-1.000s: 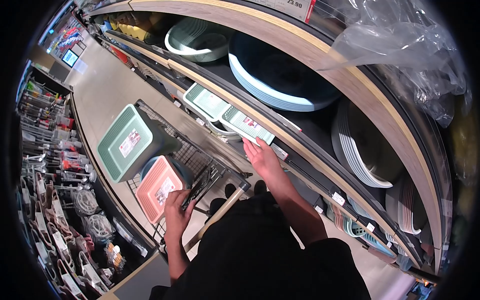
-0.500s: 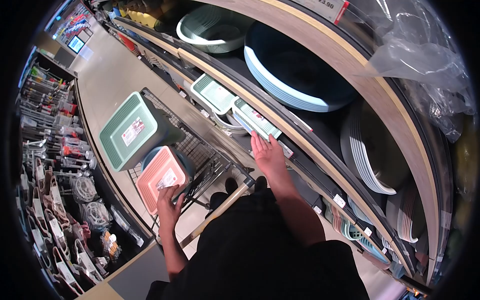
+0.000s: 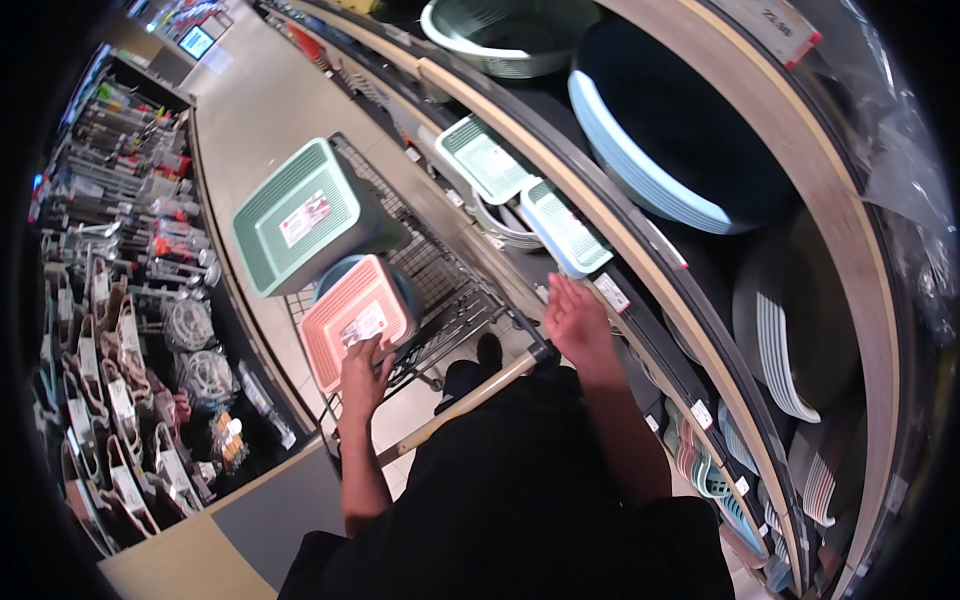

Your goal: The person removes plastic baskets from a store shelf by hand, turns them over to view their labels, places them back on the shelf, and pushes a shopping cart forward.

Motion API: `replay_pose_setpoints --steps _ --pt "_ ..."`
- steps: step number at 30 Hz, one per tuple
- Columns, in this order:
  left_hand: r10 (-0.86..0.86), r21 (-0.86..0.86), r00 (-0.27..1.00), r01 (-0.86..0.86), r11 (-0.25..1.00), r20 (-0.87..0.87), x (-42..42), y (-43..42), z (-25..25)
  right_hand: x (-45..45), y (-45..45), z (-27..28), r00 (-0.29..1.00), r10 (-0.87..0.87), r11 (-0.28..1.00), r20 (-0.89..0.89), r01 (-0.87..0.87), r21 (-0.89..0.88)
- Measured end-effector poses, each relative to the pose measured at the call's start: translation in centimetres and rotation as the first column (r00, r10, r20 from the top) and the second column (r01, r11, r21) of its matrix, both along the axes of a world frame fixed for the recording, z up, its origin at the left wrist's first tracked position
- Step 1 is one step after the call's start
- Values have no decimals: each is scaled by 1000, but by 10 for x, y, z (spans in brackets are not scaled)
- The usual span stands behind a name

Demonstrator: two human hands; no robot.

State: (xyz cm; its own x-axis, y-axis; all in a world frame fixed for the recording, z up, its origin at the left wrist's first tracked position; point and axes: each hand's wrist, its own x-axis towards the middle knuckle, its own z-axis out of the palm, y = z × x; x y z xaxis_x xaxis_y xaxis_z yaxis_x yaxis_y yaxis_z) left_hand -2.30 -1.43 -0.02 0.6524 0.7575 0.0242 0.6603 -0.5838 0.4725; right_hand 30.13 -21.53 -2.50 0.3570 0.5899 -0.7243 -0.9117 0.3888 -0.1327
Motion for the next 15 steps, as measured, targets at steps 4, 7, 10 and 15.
replay_pose_setpoints --steps 4,7,10,15 --pt "27 -83 1000 -27 996 1 5 3 -13 -3 -20 -13 994 52 987 -100 -36 157" --pt "16 -56 999 -13 998 41 5 7 -23 -7 -26 -8 995 81 980 -56 -69 186" --pt "19 -83 1000 -18 996 19 4 9 -25 -9 -31 -3 997 79 977 -16 -74 201" --pt "31 13 995 -32 999 97 3 15 -12 -13 -41 -2 998 66 984 -19 -62 169"
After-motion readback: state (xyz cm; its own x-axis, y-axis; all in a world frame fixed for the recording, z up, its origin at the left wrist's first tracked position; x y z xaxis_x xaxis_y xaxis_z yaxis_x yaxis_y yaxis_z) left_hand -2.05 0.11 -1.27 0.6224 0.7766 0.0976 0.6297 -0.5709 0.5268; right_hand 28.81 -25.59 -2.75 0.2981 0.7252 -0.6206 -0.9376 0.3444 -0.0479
